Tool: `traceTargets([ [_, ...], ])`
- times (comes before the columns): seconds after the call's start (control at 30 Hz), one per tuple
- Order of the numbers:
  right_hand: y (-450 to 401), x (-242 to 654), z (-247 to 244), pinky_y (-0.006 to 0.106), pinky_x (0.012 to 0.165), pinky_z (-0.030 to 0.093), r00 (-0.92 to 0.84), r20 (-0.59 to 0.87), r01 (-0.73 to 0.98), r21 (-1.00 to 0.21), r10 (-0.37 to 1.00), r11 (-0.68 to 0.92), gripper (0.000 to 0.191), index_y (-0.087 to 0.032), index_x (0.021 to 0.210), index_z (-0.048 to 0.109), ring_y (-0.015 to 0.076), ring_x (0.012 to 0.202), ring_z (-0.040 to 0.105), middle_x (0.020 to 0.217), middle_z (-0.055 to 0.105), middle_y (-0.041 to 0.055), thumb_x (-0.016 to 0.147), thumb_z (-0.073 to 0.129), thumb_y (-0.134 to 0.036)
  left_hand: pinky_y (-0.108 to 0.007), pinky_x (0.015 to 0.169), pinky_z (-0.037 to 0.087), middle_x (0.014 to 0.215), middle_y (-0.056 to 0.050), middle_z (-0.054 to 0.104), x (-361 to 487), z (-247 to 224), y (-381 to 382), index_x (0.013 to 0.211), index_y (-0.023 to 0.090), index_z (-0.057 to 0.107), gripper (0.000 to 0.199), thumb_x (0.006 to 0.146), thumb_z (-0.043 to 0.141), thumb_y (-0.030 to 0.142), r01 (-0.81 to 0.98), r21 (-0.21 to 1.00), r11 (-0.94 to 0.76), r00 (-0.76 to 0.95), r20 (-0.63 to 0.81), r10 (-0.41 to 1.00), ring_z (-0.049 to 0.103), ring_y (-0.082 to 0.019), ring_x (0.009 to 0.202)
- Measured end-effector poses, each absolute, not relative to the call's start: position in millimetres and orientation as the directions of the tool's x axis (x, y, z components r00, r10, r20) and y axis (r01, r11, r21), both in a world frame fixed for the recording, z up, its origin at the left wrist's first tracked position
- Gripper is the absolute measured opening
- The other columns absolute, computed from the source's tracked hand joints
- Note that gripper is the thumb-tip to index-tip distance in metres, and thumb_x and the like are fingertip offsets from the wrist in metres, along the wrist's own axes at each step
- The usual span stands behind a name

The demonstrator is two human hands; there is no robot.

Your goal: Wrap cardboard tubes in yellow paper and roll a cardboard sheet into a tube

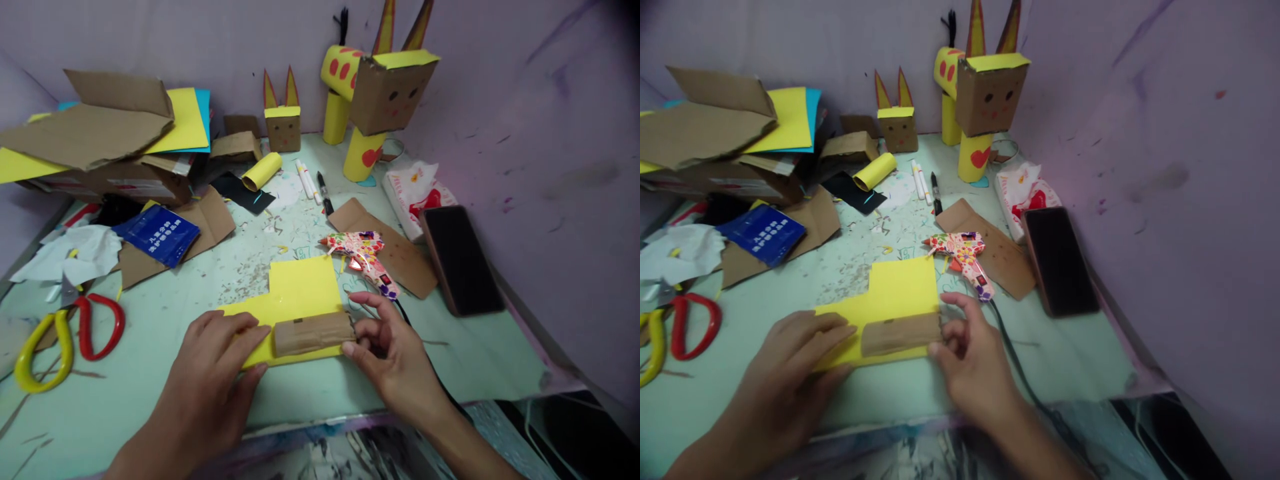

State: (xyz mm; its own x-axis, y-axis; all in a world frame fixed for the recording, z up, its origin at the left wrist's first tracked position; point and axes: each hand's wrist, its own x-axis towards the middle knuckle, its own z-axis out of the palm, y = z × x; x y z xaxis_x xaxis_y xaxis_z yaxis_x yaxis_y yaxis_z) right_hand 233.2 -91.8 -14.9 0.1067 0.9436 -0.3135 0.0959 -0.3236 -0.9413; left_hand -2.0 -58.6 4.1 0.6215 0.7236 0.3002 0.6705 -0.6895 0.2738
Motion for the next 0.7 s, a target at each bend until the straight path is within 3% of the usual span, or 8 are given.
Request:
traceTargets([
  [0.17, -92.7, 233.8, -14.8, 0.024, 0.053, 0.036, 0.11, -0.316, 0.098, -0.94, 0.943, -0.326, 0.051, -0.021, 0.117, 0.039, 0.0107, 0.051, 0.043, 0.06, 0.046, -0.0087, 0.071, 0.059, -0.025, -0.054, 0.092, 0.036, 0.101, -0.01, 0.055, 4.1, 2.5, -60.5, 0.098, 0.019, 0.053, 0.024, 0.077, 0.056, 0.007, 0.616, 0.13, -0.777, 0.673, 0.426, 0.605, 0.053, -0.024, 0.093],
  [0.27, -93.0, 233.6, -14.6, 0.024, 0.053, 0.036, 0.11, -0.316, 0.099, -0.94, 0.942, -0.327, 0.05, -0.021, 0.117, 0.039, 0.0106, 0.051, 0.043, 0.061, 0.046, -0.0089, 0.071, 0.059, -0.024, -0.057, 0.091, 0.035, 0.1, -0.012, 0.056, 5.8, 7.4, -63.4, 0.097, 0.017, 0.052, 0.02, 0.078, 0.059, 0.018, 0.646, 0.078, -0.759, 0.674, 0.407, 0.616, 0.052, -0.026, 0.091],
  [0.4, -93.3, 233.2, -13.6, 0.024, 0.053, 0.036, 0.102, -0.307, 0.096, -0.944, 0.946, -0.317, 0.049, -0.022, 0.117, 0.039, 0.0106, 0.052, 0.044, 0.062, 0.047, -0.0085, 0.072, 0.058, -0.024, -0.059, 0.093, 0.031, 0.107, -0.017, 0.052, 16.9, 15.4, -71.8, 0.108, 0.013, 0.051, 0.033, 0.079, 0.058, 0.026, 0.681, -0.013, -0.732, 0.671, 0.41, 0.618, 0.048, -0.031, 0.097],
  [0.57, -94.4, 233.9, -13.9, 0.024, 0.052, 0.036, 0.11, -0.293, 0.102, -0.947, 0.95, -0.304, 0.048, -0.021, 0.116, 0.039, 0.0105, 0.051, 0.044, 0.061, 0.045, -0.0091, 0.072, 0.058, -0.025, -0.057, 0.089, 0.035, 0.105, -0.017, 0.056, 46.4, 11.6, -71.5, 0.106, 0.012, 0.054, 0.034, 0.082, 0.057, 0.035, 0.739, 0.099, -0.667, 0.595, 0.37, 0.714, 0.05, -0.032, 0.096],
  [0.7, -94.7, 234.5, -15.4, 0.024, 0.053, 0.037, 0.101, -0.282, 0.115, -0.949, 0.954, -0.293, 0.048, -0.021, 0.117, 0.039, 0.0105, 0.052, 0.045, 0.062, 0.047, -0.0087, 0.073, 0.058, -0.024, -0.055, 0.092, 0.036, 0.094, -0.008, 0.065, 57.1, 5.8, -64.6, 0.099, 0.017, 0.058, 0.024, 0.081, 0.06, 0.031, 0.746, 0.183, -0.641, 0.566, 0.335, 0.754, 0.056, -0.027, 0.09],
])
